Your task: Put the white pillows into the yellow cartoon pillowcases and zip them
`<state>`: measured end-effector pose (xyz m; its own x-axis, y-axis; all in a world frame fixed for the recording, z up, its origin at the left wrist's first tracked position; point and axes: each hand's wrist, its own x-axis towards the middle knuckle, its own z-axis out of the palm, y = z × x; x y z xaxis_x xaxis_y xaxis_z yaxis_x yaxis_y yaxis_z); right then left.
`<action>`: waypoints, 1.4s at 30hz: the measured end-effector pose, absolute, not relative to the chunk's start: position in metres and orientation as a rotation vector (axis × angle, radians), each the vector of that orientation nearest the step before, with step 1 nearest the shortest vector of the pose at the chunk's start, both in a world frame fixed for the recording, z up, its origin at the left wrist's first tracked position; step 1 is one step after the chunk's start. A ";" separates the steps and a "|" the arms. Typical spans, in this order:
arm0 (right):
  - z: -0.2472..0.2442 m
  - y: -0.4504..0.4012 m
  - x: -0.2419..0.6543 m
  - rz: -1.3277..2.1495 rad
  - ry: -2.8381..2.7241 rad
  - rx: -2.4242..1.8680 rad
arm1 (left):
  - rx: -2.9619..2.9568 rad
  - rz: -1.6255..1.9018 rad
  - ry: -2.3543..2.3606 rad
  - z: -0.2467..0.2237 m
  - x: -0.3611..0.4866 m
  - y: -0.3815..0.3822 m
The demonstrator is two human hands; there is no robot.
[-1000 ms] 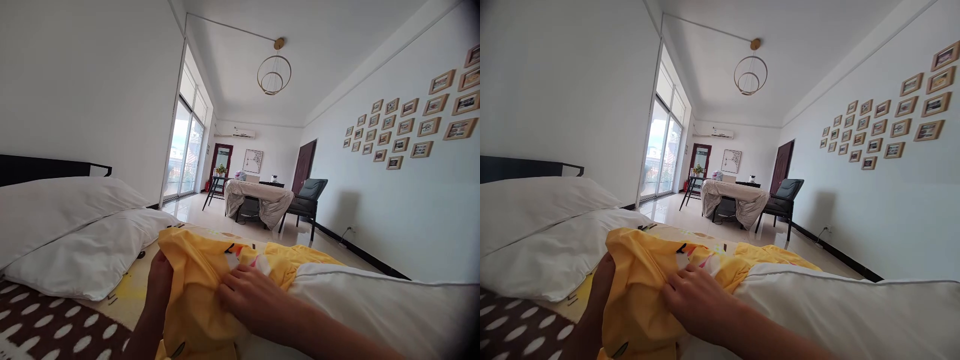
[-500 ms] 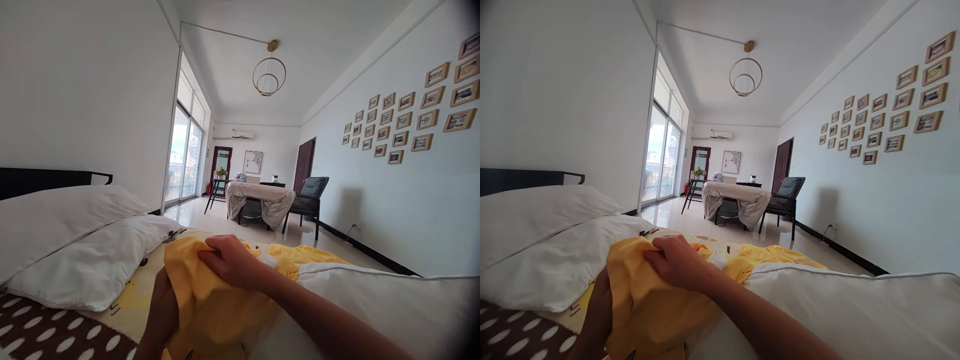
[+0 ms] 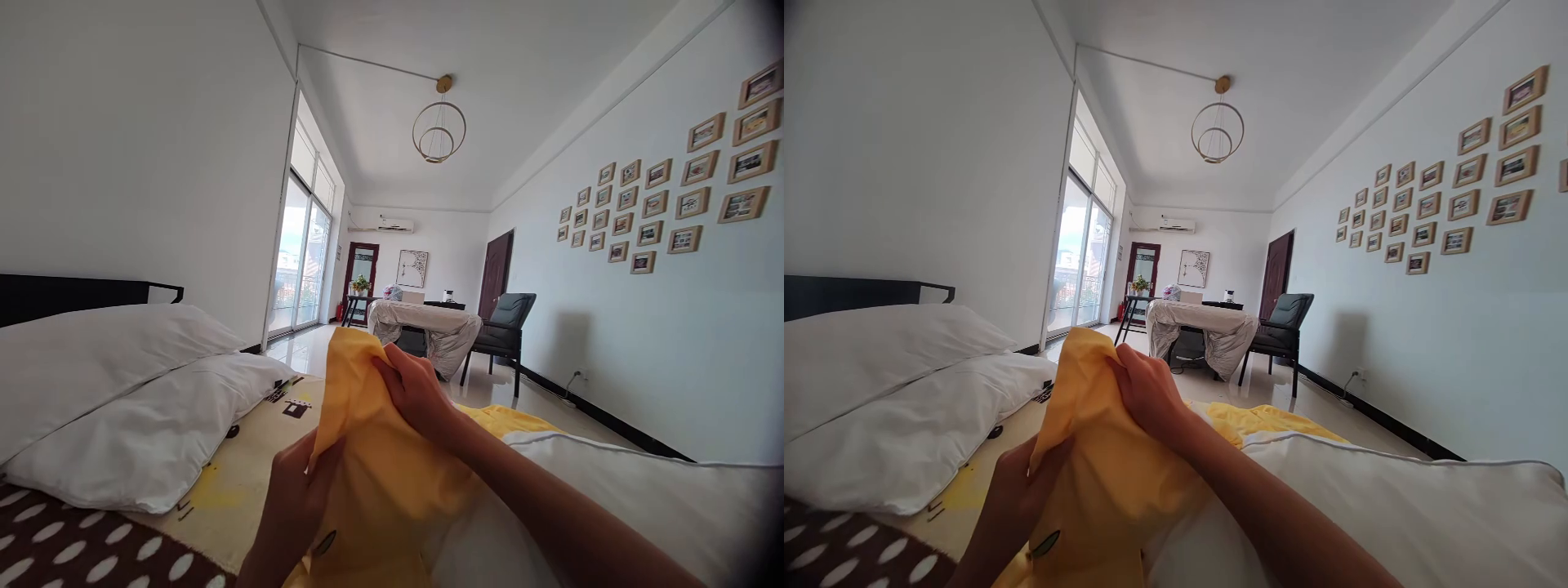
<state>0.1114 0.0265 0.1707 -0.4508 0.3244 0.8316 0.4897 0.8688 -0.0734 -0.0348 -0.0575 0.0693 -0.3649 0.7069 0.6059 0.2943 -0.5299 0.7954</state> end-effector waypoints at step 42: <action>0.170 0.031 0.135 -0.458 -1.818 -0.584 | 1.897 1.391 0.760 0.062 -0.067 -0.029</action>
